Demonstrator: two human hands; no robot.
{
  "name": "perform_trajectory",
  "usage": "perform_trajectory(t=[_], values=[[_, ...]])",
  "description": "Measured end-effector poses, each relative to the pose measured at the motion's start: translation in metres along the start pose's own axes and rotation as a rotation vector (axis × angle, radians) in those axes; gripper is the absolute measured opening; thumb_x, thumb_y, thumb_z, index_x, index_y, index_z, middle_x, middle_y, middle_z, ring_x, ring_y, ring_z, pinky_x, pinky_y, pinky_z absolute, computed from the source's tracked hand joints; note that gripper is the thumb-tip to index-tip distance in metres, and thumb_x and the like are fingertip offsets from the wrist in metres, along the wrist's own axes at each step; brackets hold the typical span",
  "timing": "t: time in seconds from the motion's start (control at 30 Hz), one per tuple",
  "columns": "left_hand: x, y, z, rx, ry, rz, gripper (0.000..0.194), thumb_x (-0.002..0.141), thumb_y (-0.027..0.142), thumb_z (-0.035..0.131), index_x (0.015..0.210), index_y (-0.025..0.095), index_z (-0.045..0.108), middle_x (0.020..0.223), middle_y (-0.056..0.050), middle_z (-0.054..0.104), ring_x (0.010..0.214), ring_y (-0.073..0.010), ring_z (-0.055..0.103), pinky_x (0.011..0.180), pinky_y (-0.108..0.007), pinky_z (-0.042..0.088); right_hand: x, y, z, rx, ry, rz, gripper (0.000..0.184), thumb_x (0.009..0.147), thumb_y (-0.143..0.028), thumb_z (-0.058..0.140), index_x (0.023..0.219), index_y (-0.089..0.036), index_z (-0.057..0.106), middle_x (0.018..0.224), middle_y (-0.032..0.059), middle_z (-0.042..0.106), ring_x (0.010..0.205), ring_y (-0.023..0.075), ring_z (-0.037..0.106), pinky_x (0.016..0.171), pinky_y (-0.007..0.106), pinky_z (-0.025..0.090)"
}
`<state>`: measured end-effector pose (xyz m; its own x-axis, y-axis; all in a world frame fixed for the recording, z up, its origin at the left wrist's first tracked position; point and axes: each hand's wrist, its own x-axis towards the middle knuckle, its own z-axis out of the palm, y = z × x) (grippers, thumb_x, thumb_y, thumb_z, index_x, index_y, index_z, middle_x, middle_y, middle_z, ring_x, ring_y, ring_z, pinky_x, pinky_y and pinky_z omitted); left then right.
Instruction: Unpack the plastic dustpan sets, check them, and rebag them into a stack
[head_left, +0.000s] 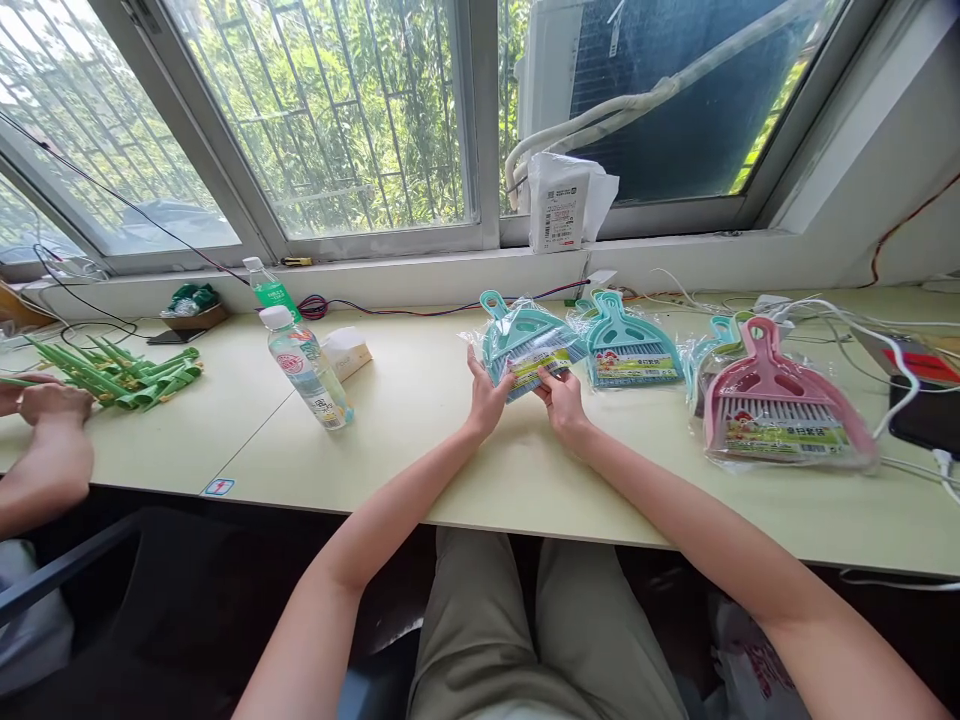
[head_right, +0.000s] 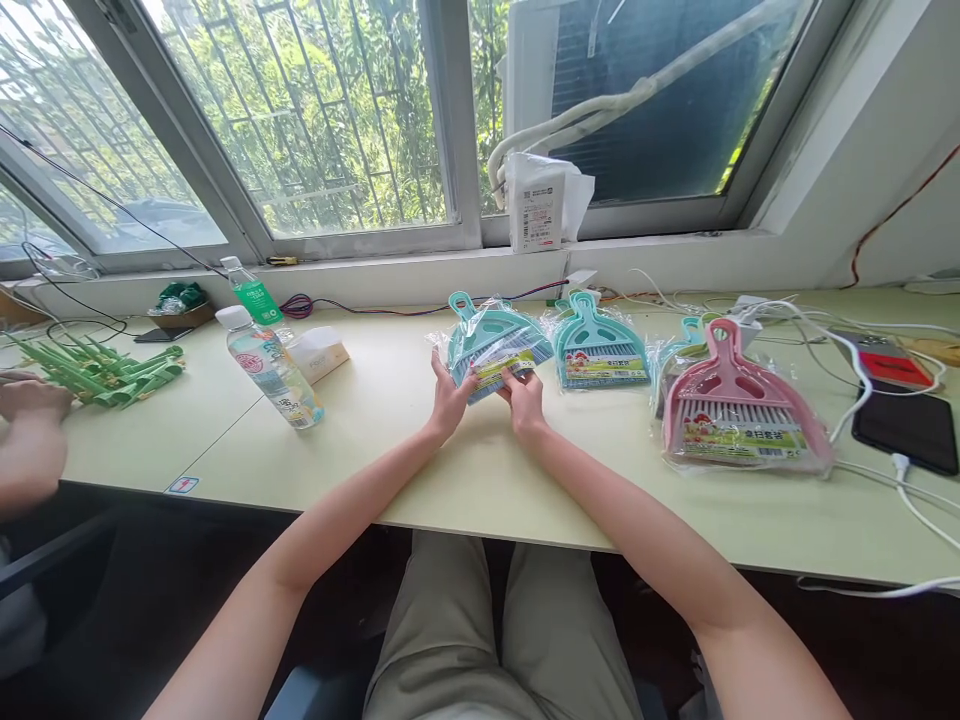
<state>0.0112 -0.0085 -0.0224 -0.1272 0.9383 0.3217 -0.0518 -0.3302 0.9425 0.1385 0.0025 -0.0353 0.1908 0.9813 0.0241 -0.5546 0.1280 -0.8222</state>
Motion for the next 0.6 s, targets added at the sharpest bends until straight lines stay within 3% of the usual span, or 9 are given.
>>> perform_trajectory(t=[0.1,0.2,0.37,0.6], values=[[0.003,0.000,-0.001,-0.137,-0.074,-0.045,0.108,0.081,0.037,0.073,0.155,0.032,-0.005,0.151,-0.013,0.043,0.133,-0.0257,0.051,0.110,-0.042,0.041,0.002,-0.002,-0.001,0.009,0.000,-0.003,0.024,0.073,-0.022,0.074,0.094,-0.021,0.061,0.106,0.0032,0.071,0.102,0.0210,0.071,0.091,0.038,0.061],[0.010,-0.004,-0.005,-0.142,-0.069,-0.089,0.110,0.080,0.034,0.075,0.155,0.034,-0.005,0.146,-0.012,0.049,0.122,-0.0263,0.060,0.102,-0.043,0.049,0.003,-0.002,-0.001,0.007,-0.009,-0.002,0.024,0.074,-0.021,0.073,0.094,-0.022,0.060,0.105,0.0028,0.072,0.102,0.0208,0.070,0.092,0.039,0.061],[0.014,-0.008,-0.008,-0.132,0.001,-0.045,0.098,0.082,0.028,0.070,0.156,0.032,0.005,0.140,-0.010,0.054,0.122,-0.0233,0.059,0.105,-0.039,0.046,0.003,0.000,-0.001,0.012,-0.033,0.022,0.024,0.074,-0.021,0.073,0.094,-0.022,0.060,0.102,0.0017,0.073,0.101,0.0198,0.071,0.092,0.038,0.061],[0.009,-0.006,-0.004,-0.136,-0.092,-0.043,0.107,0.077,0.035,0.076,0.155,0.031,0.003,0.137,-0.010,0.056,0.117,-0.0233,0.062,0.100,-0.037,0.049,0.004,-0.006,-0.001,-0.009,-0.015,0.003,0.024,0.073,-0.022,0.075,0.091,-0.021,0.059,0.101,0.0036,0.072,0.100,0.0210,0.071,0.090,0.039,0.061]])
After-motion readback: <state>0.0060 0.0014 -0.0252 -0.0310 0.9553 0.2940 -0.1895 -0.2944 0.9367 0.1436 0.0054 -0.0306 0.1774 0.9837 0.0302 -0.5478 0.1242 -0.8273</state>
